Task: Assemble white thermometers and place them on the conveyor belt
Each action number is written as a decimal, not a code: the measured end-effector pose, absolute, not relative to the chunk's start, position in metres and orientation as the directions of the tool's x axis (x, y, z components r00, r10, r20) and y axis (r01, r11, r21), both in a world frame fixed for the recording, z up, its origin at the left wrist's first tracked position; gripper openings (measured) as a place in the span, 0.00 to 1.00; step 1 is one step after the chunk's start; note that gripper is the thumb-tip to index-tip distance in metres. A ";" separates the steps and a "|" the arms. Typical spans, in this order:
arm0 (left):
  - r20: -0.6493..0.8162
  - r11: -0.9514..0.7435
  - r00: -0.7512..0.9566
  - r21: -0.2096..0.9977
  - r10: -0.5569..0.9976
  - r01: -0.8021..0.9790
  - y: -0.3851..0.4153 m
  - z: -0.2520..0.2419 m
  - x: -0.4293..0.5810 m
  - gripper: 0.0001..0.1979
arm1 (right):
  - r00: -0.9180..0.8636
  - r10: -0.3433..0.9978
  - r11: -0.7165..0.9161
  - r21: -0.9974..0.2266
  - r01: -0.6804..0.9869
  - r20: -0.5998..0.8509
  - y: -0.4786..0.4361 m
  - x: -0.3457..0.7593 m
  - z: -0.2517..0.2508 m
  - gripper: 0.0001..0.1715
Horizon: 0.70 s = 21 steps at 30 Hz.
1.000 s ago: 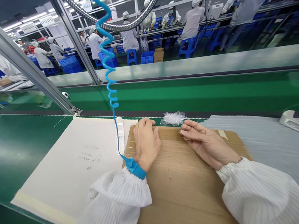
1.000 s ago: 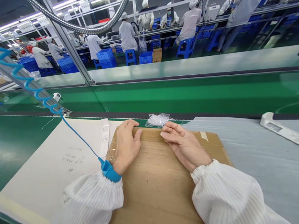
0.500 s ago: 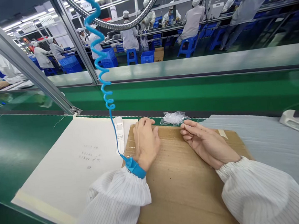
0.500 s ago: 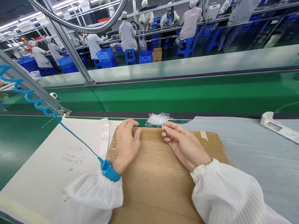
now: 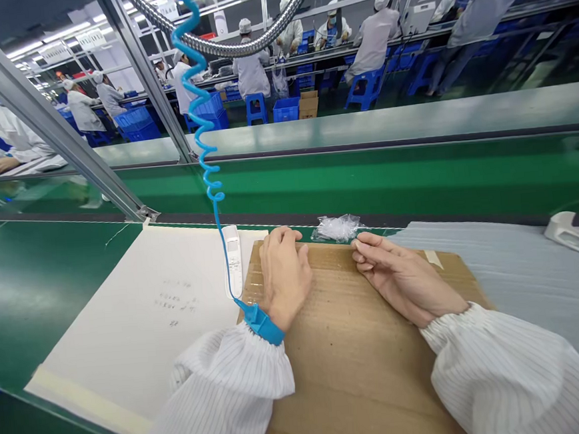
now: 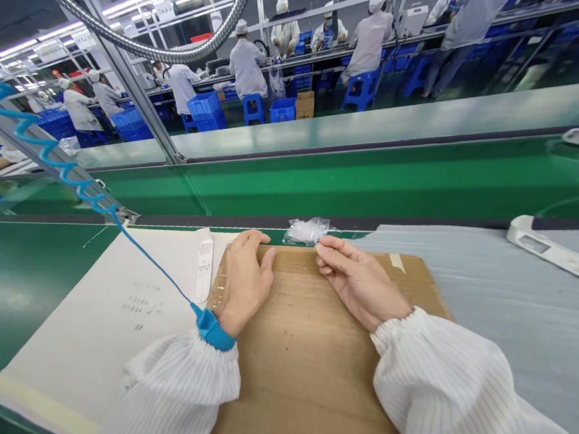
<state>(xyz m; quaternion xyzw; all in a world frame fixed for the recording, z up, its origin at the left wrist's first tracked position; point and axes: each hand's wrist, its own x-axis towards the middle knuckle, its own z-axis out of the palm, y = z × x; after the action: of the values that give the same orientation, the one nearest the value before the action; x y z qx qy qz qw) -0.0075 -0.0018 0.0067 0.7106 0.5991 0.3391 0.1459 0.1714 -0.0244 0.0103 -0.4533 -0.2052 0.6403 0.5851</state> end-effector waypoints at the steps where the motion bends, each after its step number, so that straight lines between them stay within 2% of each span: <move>1: 0.306 -0.240 0.054 0.613 0.951 0.753 -0.002 0.007 -0.007 0.09 | 0.096 0.936 -0.230 -0.794 -0.562 -0.339 -0.024 0.172 0.010 0.26; 10: 0.300 -0.232 0.050 0.609 0.953 0.758 -0.002 0.008 -0.007 0.09 | 0.101 0.937 -0.222 -0.794 -0.565 -0.334 -0.024 0.173 0.007 0.30; 17: 0.341 -0.271 0.073 0.578 0.937 0.770 -0.002 0.007 -0.008 0.09 | 0.061 0.954 -0.206 -0.788 -0.581 -0.295 -0.024 0.178 -0.001 0.26; 21: 0.358 -0.285 0.085 0.554 0.930 0.783 0.001 0.004 -0.011 0.09 | 0.073 0.952 -0.190 -0.762 -0.618 -0.297 -0.023 0.174 -0.002 0.27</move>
<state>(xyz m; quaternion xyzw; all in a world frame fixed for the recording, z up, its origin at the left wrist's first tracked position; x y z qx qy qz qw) -0.0115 0.0010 0.0038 0.7283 0.5879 0.3346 0.1100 0.1742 -0.0234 -0.0021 -0.4147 -0.2012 0.6506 0.6036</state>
